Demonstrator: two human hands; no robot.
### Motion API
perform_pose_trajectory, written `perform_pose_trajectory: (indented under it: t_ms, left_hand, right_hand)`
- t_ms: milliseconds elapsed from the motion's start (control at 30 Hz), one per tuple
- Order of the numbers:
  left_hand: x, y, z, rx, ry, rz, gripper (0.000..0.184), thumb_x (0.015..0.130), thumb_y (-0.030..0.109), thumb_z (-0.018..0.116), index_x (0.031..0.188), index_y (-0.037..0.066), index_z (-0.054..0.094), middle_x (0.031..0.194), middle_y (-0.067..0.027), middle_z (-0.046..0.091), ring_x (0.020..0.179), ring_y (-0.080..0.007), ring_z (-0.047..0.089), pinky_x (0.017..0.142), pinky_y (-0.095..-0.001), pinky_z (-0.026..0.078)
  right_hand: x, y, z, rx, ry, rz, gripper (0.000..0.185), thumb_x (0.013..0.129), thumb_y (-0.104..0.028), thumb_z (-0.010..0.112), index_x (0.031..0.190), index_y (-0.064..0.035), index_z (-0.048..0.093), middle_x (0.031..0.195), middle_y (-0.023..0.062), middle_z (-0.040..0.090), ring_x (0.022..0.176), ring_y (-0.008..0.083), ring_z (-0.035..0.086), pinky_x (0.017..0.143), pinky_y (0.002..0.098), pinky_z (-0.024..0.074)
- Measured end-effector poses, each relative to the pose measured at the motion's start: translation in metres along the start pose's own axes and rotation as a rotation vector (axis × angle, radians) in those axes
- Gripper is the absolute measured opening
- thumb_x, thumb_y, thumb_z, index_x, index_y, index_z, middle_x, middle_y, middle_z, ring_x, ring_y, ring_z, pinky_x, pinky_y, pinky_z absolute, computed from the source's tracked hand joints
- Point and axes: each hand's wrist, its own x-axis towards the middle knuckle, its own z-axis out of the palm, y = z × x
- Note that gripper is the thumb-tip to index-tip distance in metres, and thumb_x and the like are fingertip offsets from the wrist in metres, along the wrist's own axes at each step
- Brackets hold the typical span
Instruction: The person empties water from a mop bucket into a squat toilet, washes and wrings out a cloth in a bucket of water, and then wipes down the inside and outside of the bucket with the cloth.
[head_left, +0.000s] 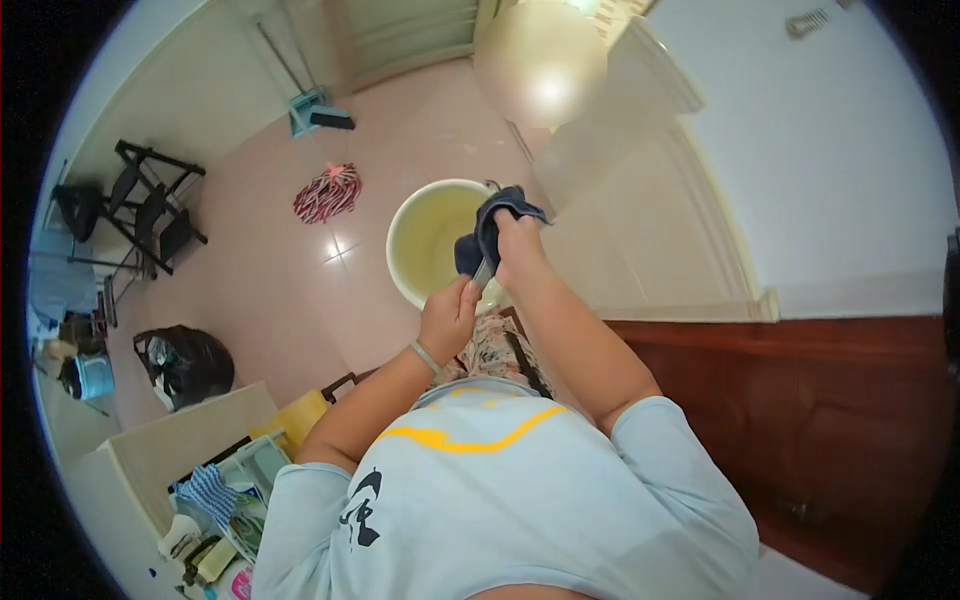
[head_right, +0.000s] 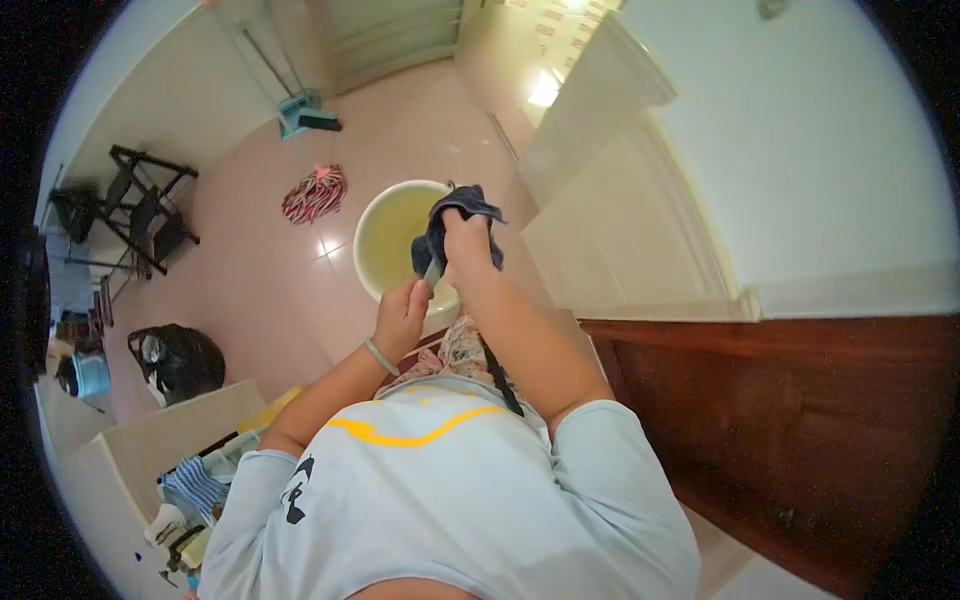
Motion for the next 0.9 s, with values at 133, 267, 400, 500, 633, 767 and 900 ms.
perform_pose_trajectory:
  t_ms: [133, 267, 400, 500, 633, 767, 900]
  left_hand:
    - [0.044, -0.018, -0.032, 0.138, -0.048, 0.117, 0.034, 0.094, 0.027, 0.041, 0.079, 0.001, 0.058, 0.067, -0.0167, 0.059, 0.06, -0.0312, 0.057, 0.057, -0.0362, 0.043]
    - [0.148, -0.051, -0.099, -0.266, -0.004, -0.315, 0.038, 0.091, 0.037, 0.045, 0.081, 0.004, 0.061, 0.07, -0.0053, 0.062, 0.064, -0.0187, 0.058, 0.059, -0.0297, 0.044]
    - [0.251, -0.041, -0.123, -0.519, -0.002, -0.743, 0.044, 0.088, 0.049, 0.043, 0.086, 0.009, 0.062, 0.076, -0.0001, 0.061, 0.068, -0.0161, 0.056, 0.063, -0.0297, 0.044]
    - [0.312, -0.052, -0.122, -0.695, 0.045, -0.753, 0.045, 0.086, 0.052, 0.045, 0.091, 0.011, 0.061, 0.081, -0.0013, 0.06, 0.073, -0.017, 0.055, 0.07, -0.0333, 0.043]
    - [0.369, -0.04, -0.134, -0.633, 0.217, -0.904, 0.04, 0.088, 0.046, 0.045, 0.093, 0.01, 0.061, 0.086, -0.0014, 0.061, 0.077, -0.0155, 0.055, 0.074, -0.0359, 0.042]
    - [0.404, -0.06, -0.144, -0.574, 0.293, -0.872, 0.024, 0.084, 0.035, 0.056, 0.088, 0.012, 0.063, 0.079, 0.0002, 0.058, 0.073, -0.016, 0.053, 0.073, -0.0345, 0.042]
    - [0.467, -0.097, -0.154, -0.832, 0.377, -0.816, 0.014, 0.085, 0.019, 0.051, 0.083, 0.007, 0.06, 0.079, -0.0049, 0.059, 0.074, -0.0191, 0.055, 0.069, -0.0378, 0.047]
  right_hand:
    - [0.011, 0.009, 0.029, -0.189, -0.236, 0.027, 0.023, 0.089, -0.01, 0.051, 0.108, 0.0019, 0.057, 0.096, 0.0047, 0.06, 0.085, 0.0115, 0.057, 0.072, 0.0242, 0.0469]
    - [0.08, -0.007, 0.064, -0.03, -0.506, 0.154, 0.024, 0.092, -0.014, 0.048, 0.111, -0.0003, 0.055, 0.097, 0.0049, 0.06, 0.086, 0.0135, 0.057, 0.075, 0.0251, 0.0475]
    - [0.143, -0.007, 0.099, -0.182, -0.598, 0.234, 0.027, 0.093, -0.015, 0.047, 0.116, -0.002, 0.051, 0.103, 0.0053, 0.057, 0.09, 0.0134, 0.055, 0.077, 0.0265, 0.0471]
    - [0.19, 0.005, 0.118, -0.443, -0.656, 0.038, 0.031, 0.092, -0.016, 0.047, 0.119, -0.0005, 0.046, 0.104, 0.0092, 0.056, 0.091, 0.0154, 0.054, 0.077, 0.0298, 0.0463]
    - [0.221, -0.031, 0.146, -0.679, -0.631, -0.087, 0.033, 0.088, -0.019, 0.05, 0.111, 0.0034, 0.045, 0.095, 0.0197, 0.059, 0.09, 0.0277, 0.058, 0.079, 0.0351, 0.0449]
    - [0.246, -0.046, 0.163, -0.8, -0.681, -0.153, 0.033, 0.087, -0.019, 0.051, 0.111, 0.0031, 0.045, 0.095, 0.0205, 0.059, 0.091, 0.0302, 0.058, 0.079, 0.0362, 0.0447]
    - [0.277, -0.055, 0.174, -0.786, -0.698, -0.25, 0.032, 0.088, -0.014, 0.05, 0.117, -0.0008, 0.046, 0.099, 0.0103, 0.057, 0.091, 0.017, 0.054, 0.081, 0.0313, 0.0442]
